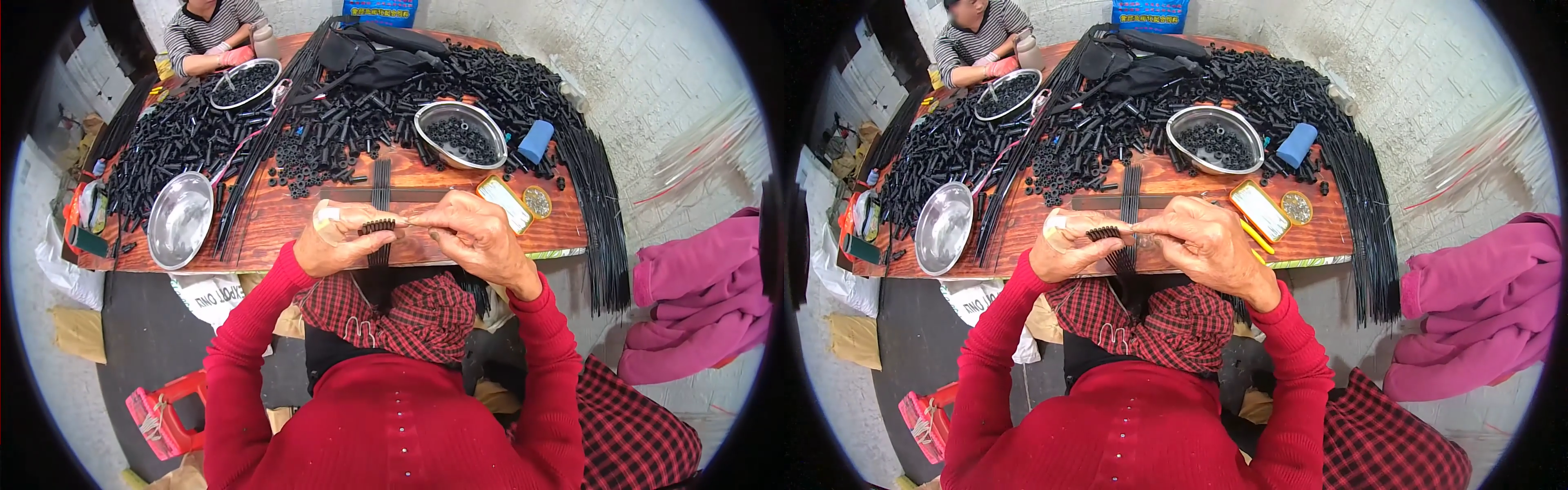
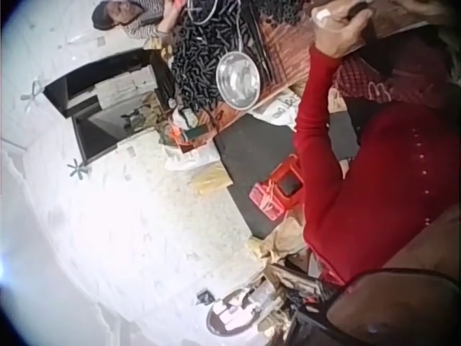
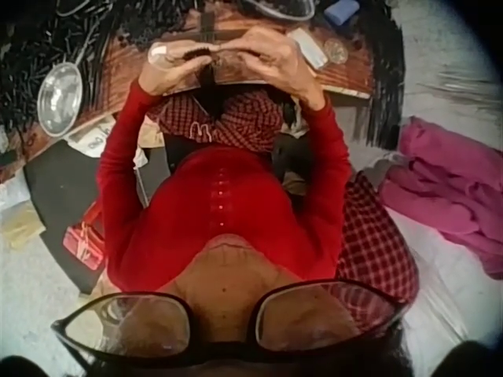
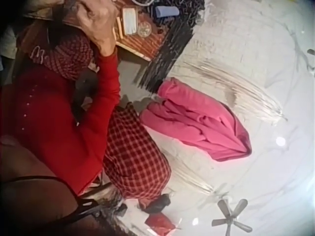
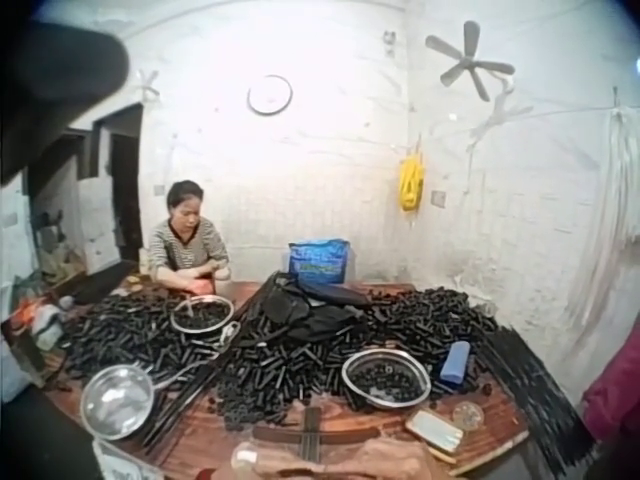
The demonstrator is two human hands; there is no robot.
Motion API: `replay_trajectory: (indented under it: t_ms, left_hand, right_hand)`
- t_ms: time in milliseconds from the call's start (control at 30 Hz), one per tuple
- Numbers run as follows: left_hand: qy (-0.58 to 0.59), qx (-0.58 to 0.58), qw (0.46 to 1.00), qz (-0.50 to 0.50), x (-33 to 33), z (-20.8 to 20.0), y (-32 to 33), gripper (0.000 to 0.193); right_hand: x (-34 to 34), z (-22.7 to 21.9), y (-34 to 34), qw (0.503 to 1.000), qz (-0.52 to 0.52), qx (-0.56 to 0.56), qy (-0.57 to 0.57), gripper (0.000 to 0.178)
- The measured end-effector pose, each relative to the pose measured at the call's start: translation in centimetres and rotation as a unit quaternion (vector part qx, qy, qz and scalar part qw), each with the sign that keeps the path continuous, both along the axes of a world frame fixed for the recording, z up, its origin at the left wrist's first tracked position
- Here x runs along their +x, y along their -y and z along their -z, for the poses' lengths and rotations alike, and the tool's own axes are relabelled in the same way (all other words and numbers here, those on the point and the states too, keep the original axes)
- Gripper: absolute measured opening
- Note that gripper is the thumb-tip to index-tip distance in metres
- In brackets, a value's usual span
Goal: The recorder is bundling groups of black electrical wires and attaching them to a central connector or housing unit at a production workbench.
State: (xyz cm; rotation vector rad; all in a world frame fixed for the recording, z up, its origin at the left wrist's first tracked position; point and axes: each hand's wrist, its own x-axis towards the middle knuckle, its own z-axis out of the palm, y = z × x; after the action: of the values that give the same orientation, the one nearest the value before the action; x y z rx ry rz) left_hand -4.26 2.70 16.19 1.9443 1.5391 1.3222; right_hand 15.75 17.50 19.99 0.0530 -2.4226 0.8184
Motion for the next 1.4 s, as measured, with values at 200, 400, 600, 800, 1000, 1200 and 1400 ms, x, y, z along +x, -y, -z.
replay_trajectory:
  t_ms: [200, 400, 600, 800, 1000, 1200, 1400]
  left_hand:
    - [-0.001, -0.015, 1.0, 0.001, 0.1, 0.1, 0.0, 0.021]
    - [0.006, -0.022, 1.0, 0.002, 0.4, -0.1, -0.1, 0.022]
    - [-0.003, 0.005, 1.0, 0.01, 0.4, 0.3, -0.4, 0.021]
    - [-0.029, -0.003, 0.999, 0.019, 0.6, -0.1, -0.6, 0.019]
    - [-0.006, 0.013, 0.999, 0.047, 0.5, -0.1, -0.9, 0.02]
    - [-0.009, 0.005, 0.997, 0.073, 0.2, -0.3, -1.1, 0.021]
    - [-0.027, 0.01, 0.997, 0.078, -0.3, 0.1, -1.2, 0.019]
  right_hand:
    - [0.0, 0.3, -0.2, 0.999, 0.006, 0.026, -0.022, 0.037]
    - [0.4, -0.6, 0.3, 0.99, 0.062, 0.125, -0.038, 0.034]
    - [0.6, -1.5, 1.2, 0.966, 0.097, 0.228, -0.072, 0.033]
    - [0.2, 0.0, 0.7, 0.999, 0.024, -0.038, -0.008, 0.024]
    - [-0.2, 0.3, 0.9, 0.993, 0.05, 0.08, -0.064, 0.02]
    - [-0.6, 0.7, 1.4, 0.997, 0.027, -0.054, -0.048, 0.017]
    - [-1.5, 1.2, 1.9, 0.994, 0.033, 0.025, -0.096, 0.018]
